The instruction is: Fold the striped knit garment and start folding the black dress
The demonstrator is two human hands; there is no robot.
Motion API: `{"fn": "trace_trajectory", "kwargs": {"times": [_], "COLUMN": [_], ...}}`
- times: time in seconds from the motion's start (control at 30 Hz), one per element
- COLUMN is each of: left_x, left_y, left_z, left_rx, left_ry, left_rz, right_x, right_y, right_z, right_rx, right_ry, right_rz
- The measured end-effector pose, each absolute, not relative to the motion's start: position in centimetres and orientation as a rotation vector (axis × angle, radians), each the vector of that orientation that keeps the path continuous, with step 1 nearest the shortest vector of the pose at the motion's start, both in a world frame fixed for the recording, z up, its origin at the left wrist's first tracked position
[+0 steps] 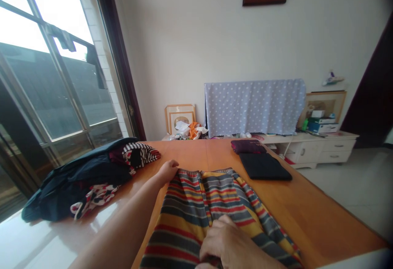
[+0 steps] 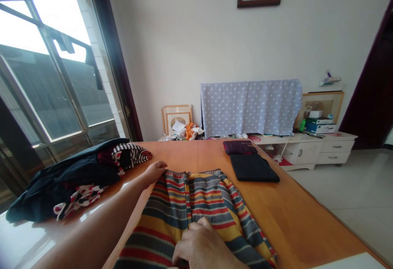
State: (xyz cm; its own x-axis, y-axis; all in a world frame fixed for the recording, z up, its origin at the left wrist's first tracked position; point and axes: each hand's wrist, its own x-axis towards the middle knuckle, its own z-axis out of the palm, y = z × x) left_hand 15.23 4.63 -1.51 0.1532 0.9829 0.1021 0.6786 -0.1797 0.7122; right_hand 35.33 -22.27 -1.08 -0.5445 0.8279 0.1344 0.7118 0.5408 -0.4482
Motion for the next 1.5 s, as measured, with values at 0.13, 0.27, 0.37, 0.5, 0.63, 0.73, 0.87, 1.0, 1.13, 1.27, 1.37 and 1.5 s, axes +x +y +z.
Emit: {"fn": "trace_trajectory", "kwargs": {"times": [0.13,0.27,0.37,0.5,0.63,0.73,0.87,1.0,1.13,1.27,1.37,1.5], "left_x": [16.0,17.5,19.0,20.6,21.5,22.0,22.3,21.1,18.2,15.8,14.9,13.8], "left_y": [2.5,0.3,-0.3,-0.2,-0.3,-0.6,-1.0,-0.9,-1.6,-4.8,-8.4,-12.3], "left_z": [-0.5,0.4,0.6,0.2,-0.3,-0.5,-1.2,-1.4,-0.5,-0.2,-1.3,-3.5], "left_rx": [2.051,2.334,2.392,2.370,2.334,2.298,2.219,2.053,1.890,1.853,2.034,2.357], "left_ry": [1.726,1.720,1.623,1.589,1.586,1.551,1.425,1.377,1.447,1.482,1.424,1.499], "left_rz": [0.883,0.802,0.631,0.533,0.547,0.637,0.707,0.812,0.963,1.016,0.919,0.531], "right_x": [35.4,35.4,35.2,35.1,35.1,35.1,35.2,35.3,35.1,34.9,34.9,34.9], "right_y": [-22.5,-22.6,-22.6,-22.8,-22.9,-22.9,-23.1,-23.6,-23.9,-24.1,-24.2,-24.3], "right_z": [-0.2,-0.4,-0.9,-0.9,-0.4,-0.3,-0.2,-0.2,0.0,0.3,0.5,0.5], "right_rx": [-1.442,-1.528,-1.519,-1.496,-1.512,-1.512,-1.457,-1.460,-1.465,-1.473,-1.460,-1.482], "right_ry": [-2.221,-2.075,-2.129,-2.197,-2.240,-2.277,-2.327,-2.333,-2.346,-2.361,-2.366,-2.397], "right_rz": [0.387,0.390,0.492,0.604,0.637,0.624,0.649,0.617,0.600,0.596,0.621,0.641]}}
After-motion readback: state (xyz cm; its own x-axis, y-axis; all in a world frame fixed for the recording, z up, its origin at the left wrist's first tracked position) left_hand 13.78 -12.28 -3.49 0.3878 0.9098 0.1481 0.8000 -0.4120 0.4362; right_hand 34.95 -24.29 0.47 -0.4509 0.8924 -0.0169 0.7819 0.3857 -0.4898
